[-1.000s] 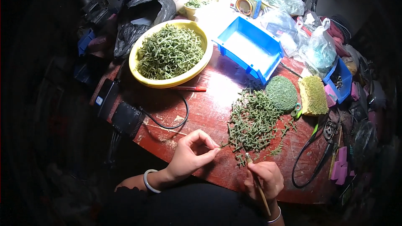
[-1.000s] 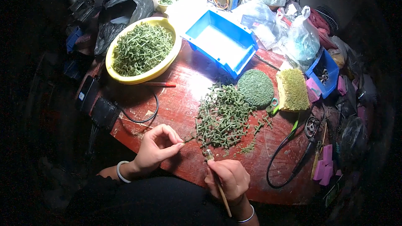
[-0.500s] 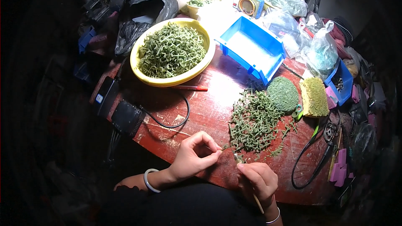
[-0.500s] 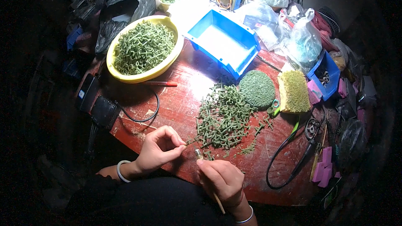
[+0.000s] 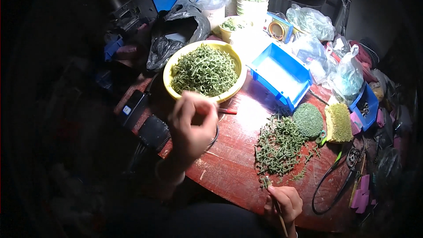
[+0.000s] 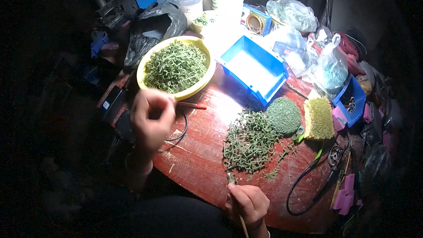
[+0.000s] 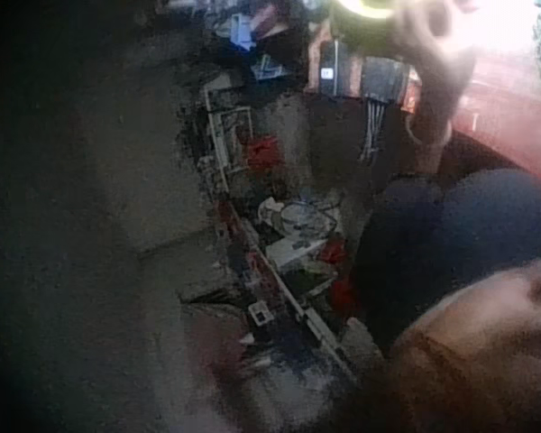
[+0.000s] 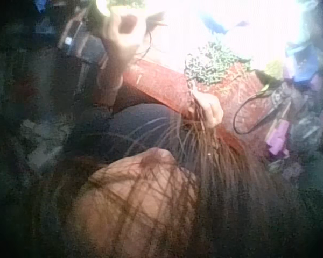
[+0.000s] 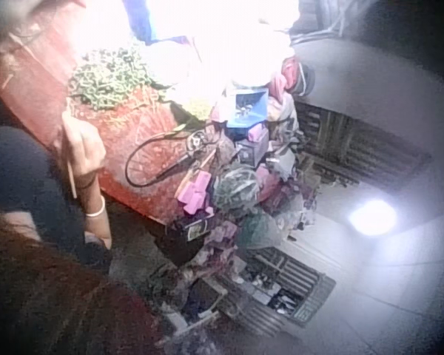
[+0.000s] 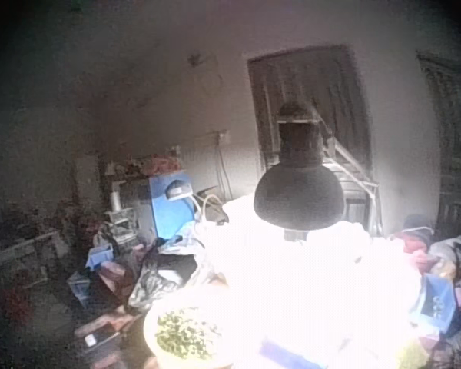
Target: The person solders the ends of wires using a soldering iron by hand, picking up green plant-like material and applying the iron to specific points on a red workbench.
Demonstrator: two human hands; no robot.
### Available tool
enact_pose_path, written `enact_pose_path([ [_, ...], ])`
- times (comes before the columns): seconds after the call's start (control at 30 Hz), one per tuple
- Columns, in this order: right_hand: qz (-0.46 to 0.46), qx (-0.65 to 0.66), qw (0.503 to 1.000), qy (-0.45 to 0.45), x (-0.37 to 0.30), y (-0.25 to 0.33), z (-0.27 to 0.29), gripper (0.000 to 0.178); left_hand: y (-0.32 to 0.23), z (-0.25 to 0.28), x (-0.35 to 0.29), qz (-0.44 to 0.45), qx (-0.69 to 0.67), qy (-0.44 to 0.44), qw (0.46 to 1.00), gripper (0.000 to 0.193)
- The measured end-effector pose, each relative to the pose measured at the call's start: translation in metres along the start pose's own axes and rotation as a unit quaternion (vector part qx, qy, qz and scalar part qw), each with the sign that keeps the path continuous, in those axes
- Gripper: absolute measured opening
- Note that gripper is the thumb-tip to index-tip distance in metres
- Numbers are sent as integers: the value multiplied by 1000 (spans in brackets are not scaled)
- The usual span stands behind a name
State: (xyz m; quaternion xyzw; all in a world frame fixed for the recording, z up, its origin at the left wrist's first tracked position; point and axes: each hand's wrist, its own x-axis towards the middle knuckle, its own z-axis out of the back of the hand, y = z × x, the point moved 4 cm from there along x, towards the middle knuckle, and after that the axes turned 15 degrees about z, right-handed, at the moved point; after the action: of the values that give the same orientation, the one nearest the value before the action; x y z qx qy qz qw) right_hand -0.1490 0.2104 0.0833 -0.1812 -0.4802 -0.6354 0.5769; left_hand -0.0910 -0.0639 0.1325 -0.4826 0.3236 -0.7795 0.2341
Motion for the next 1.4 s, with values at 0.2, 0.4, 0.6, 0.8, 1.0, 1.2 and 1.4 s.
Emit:
enact_pose_path([
  [0.2, 5, 8, 1000, -6, -3, 1, -1, 23, 21, 1, 36, -56, 201, -57, 976, 21],
  [0.4, 13, 13, 1000, -8, -3, 0, 1, 24, 30, -15, 39, -103, 181, -10, 978, 22],
  [0.6, 23, 16, 1000, 3, 0, -2, 1, 31, 8, -21, 5, -27, 70, 32, 997, 25],
  [0.8, 33, 12, 999, 10, 3, -1, 0, 34, 8, -99, -35, -66, 85, 325, 940, 23],
  [1.0, 46, -12, 998, 35, -2, -1, 6, 35, -3, -118, -39, -165, 122, 328, 922, 22],
  [1.2, 44, 30, 998, 16, -8, -6, 0, 36, 1, -111, -36, -135, 67, 328, 932, 18],
  [1.4, 46, -5, 999, -30, -7, 0, -2, 37, 24, -108, -28, 156, -15, 404, 901, 13],
])
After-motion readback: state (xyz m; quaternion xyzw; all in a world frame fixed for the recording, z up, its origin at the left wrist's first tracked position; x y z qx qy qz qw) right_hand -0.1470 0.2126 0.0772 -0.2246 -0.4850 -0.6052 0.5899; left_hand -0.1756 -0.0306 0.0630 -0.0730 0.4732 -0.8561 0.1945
